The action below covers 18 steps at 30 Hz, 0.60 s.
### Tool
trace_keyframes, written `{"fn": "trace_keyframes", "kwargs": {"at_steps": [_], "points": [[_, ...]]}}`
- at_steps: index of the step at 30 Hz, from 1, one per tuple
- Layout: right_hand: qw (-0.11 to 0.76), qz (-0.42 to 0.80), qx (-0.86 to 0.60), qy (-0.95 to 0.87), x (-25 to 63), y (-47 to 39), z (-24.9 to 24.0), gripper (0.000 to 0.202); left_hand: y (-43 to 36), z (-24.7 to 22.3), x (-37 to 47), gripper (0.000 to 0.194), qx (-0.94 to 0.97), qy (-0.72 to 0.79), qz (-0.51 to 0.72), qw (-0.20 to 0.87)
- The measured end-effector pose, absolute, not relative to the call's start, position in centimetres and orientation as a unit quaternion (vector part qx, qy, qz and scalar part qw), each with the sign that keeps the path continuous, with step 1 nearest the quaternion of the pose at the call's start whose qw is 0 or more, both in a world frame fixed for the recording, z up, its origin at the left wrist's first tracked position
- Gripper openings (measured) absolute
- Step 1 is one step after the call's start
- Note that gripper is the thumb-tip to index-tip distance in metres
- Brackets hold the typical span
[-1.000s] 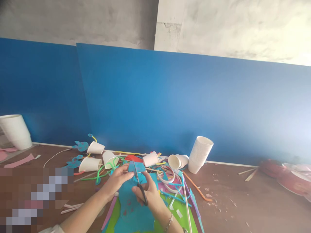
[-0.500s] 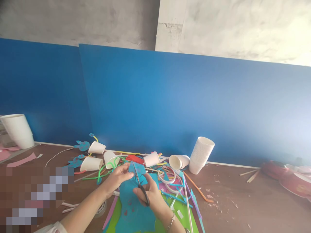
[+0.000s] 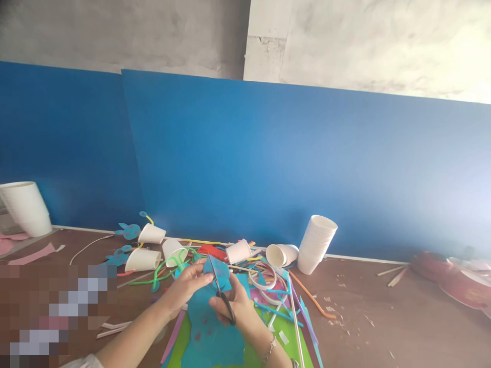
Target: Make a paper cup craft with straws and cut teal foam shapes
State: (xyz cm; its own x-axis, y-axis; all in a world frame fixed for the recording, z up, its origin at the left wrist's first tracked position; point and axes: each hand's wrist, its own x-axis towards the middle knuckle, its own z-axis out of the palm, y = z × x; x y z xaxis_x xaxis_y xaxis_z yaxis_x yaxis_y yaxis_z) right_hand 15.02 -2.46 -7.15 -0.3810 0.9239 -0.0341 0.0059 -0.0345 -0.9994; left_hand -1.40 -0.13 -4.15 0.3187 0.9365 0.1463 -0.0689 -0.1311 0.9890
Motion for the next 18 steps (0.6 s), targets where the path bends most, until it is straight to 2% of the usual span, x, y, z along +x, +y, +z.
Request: {"fn": "trace_keyframes", "kwargs": {"at_steps": [3,14,18], "points": [[0.382,0.603,-0.403,-0.573,15.14,-2.42,-7.19,0.082,0.02,-3.92,-1.81,0.023,0.604,0.361,0.437,0.560],[0.375,0.606,-0.394,-0.580,15.24,-2.43,-7.01,0.079,0.11,-3.93,-2.29,0.023,0.598,0.398,0.417,0.557],[0.374,0.611,-0.390,-0.579,15.41,-2.36,-7.19,0.087,-0.07,-3.33,-2.51,0.023,0.600,0.374,0.413,0.574]]}}
